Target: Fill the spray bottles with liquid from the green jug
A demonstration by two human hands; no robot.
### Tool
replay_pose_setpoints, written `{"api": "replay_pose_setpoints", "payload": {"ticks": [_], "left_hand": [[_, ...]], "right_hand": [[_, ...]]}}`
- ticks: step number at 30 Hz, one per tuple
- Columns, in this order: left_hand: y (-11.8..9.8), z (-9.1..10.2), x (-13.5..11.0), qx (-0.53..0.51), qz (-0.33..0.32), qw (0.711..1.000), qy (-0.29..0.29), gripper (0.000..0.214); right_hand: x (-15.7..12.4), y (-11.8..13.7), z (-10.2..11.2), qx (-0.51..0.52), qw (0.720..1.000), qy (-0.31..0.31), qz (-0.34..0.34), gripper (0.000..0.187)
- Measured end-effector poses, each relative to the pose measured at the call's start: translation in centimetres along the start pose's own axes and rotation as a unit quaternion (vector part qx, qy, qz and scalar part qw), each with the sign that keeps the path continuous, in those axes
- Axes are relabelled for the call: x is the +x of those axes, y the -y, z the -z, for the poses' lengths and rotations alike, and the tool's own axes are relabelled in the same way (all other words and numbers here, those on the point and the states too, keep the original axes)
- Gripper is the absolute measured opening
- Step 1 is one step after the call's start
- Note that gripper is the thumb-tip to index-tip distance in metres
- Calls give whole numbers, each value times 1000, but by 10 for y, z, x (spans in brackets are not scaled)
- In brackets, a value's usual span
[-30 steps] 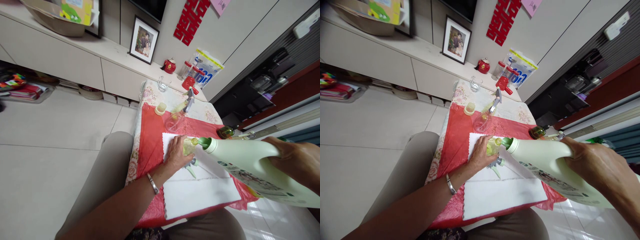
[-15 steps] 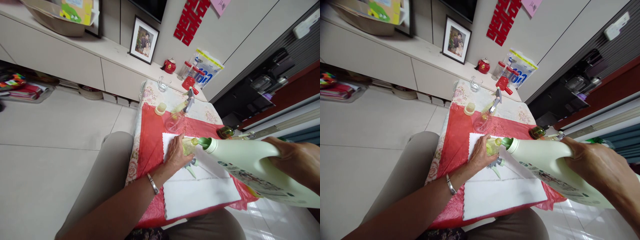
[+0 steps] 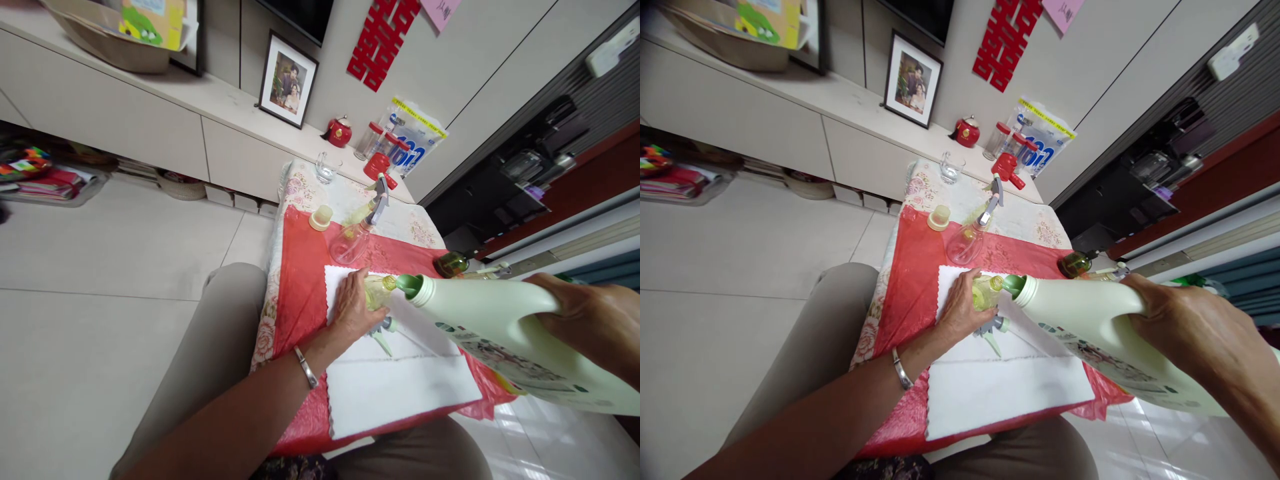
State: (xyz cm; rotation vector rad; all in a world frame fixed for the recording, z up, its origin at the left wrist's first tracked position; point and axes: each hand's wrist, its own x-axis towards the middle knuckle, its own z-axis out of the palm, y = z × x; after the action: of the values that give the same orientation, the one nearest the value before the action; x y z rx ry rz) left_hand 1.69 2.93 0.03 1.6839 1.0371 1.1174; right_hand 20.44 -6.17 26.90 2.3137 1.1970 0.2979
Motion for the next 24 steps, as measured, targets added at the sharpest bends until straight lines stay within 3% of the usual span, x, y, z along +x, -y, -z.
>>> {"api": "replay_pose_setpoints", "payload": {"ticks": [24], "left_hand": [[2,-2,0,13,-9,1000,-2,83]], "right_hand": [[0,2,1,-28,1000,10,-9,48]]}}
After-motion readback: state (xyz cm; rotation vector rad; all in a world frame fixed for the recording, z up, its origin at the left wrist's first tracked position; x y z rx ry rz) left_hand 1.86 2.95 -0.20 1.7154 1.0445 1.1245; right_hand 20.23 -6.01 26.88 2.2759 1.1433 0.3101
